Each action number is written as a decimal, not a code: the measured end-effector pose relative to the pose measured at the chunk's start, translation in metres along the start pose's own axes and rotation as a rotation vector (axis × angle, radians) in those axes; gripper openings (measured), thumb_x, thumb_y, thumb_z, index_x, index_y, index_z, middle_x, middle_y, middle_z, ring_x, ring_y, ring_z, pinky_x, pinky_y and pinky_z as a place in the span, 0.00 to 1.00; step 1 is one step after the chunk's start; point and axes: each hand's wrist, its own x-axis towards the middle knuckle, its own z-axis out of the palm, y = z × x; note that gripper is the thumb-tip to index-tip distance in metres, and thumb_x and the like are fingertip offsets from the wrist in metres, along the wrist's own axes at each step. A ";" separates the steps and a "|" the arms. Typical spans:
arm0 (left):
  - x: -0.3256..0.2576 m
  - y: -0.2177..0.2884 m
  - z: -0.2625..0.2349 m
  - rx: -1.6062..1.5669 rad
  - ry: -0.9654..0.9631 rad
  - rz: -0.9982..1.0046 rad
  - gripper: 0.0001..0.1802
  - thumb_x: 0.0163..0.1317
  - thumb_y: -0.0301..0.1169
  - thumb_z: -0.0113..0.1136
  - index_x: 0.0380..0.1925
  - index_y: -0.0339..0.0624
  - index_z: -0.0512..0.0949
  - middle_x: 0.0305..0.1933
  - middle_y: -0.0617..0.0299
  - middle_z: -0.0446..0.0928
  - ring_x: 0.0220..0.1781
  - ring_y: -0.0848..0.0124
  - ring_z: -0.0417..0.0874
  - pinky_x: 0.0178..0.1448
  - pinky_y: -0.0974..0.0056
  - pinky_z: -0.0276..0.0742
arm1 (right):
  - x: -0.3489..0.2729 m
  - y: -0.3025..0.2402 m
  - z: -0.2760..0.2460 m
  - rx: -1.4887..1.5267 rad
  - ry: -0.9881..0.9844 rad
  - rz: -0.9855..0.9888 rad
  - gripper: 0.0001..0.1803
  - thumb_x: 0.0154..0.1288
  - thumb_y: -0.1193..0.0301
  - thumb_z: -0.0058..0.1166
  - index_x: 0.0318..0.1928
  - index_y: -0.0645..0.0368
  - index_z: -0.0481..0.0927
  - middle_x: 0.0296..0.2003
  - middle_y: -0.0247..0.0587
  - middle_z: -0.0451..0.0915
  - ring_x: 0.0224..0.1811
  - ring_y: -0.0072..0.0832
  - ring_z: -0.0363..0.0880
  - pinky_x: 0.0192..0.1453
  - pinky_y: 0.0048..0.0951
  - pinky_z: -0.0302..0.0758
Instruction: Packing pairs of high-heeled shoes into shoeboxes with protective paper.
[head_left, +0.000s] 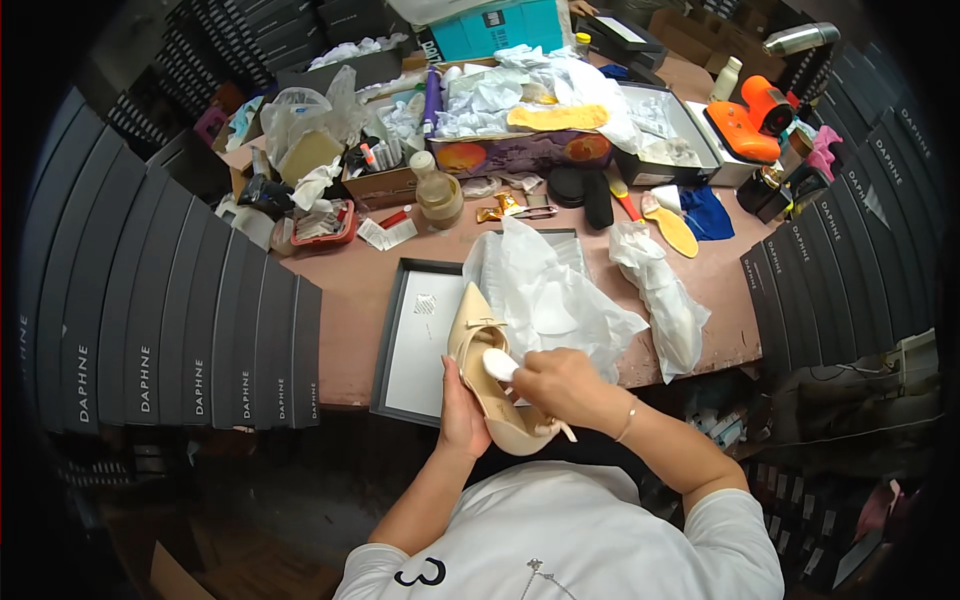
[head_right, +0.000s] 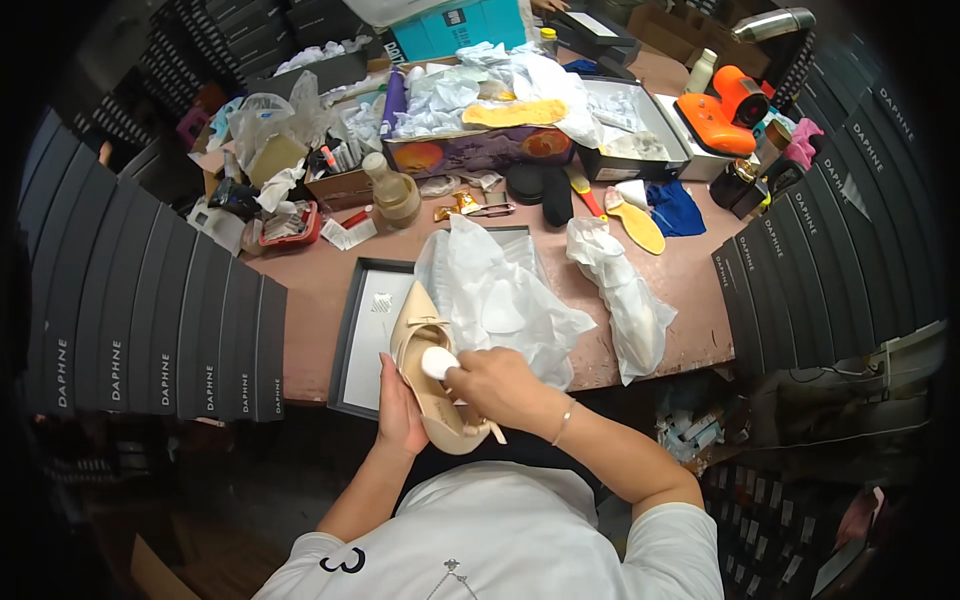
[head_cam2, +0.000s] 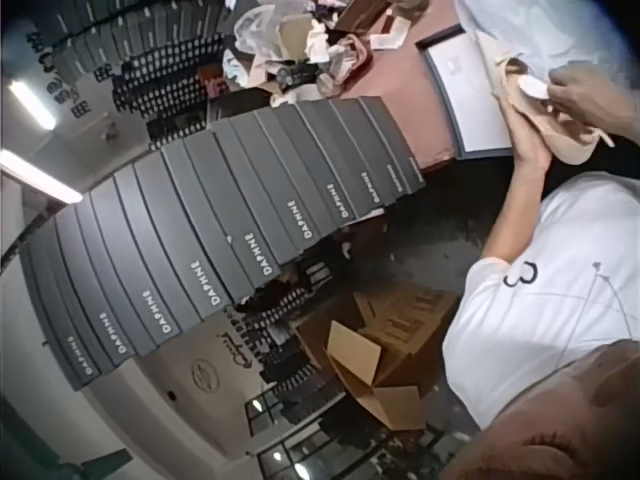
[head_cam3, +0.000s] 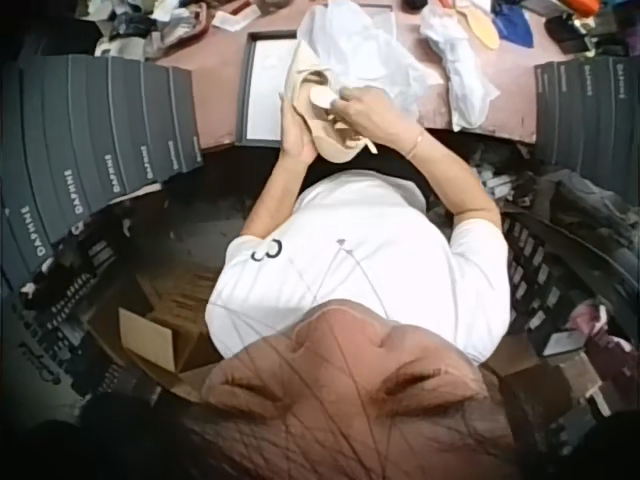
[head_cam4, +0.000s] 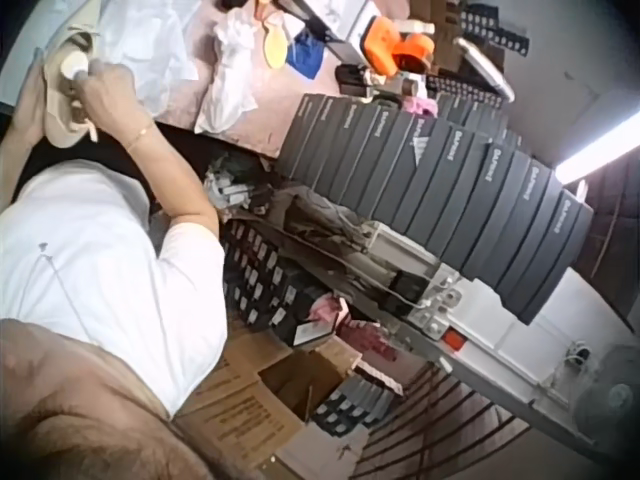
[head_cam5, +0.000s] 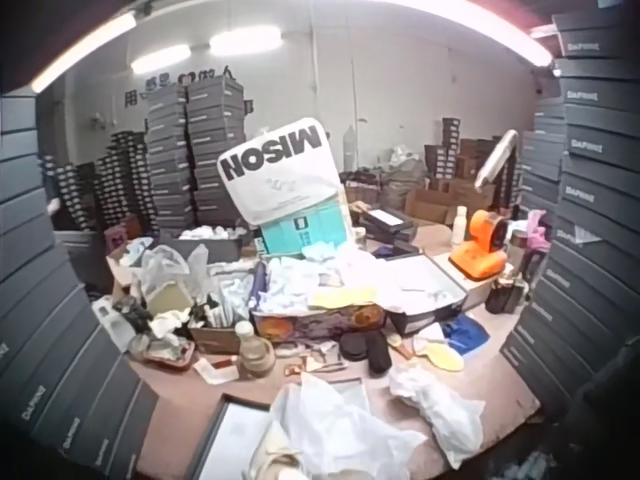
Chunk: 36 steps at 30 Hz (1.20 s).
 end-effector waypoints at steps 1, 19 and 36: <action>0.000 -0.004 0.003 0.032 -0.049 0.020 0.40 0.69 0.64 0.30 0.66 0.44 0.58 0.63 0.55 0.64 0.63 0.61 0.68 0.66 0.48 0.66 | 0.004 -0.004 0.006 -0.003 -0.040 -0.087 0.06 0.51 0.69 0.59 0.27 0.55 0.76 0.26 0.36 0.74 0.27 0.34 0.79 0.30 0.37 0.76; 0.007 -0.005 -0.023 -0.139 0.125 -0.081 0.32 0.70 0.55 0.43 0.58 0.38 0.67 0.48 0.53 0.74 0.49 0.64 0.77 0.55 0.56 0.78 | 0.005 0.060 0.015 0.072 0.193 0.542 0.25 0.50 0.72 0.64 0.50 0.58 0.71 0.33 0.46 0.79 0.34 0.41 0.81 0.36 0.39 0.77; -0.010 0.021 -0.052 -0.073 0.221 -0.009 0.29 0.70 0.53 0.44 0.47 0.35 0.72 0.29 0.57 0.76 0.27 0.68 0.78 0.35 0.63 0.80 | 0.010 0.042 0.026 0.335 -0.567 0.297 0.30 0.51 0.64 0.64 0.55 0.58 0.73 0.48 0.53 0.76 0.45 0.49 0.79 0.51 0.43 0.76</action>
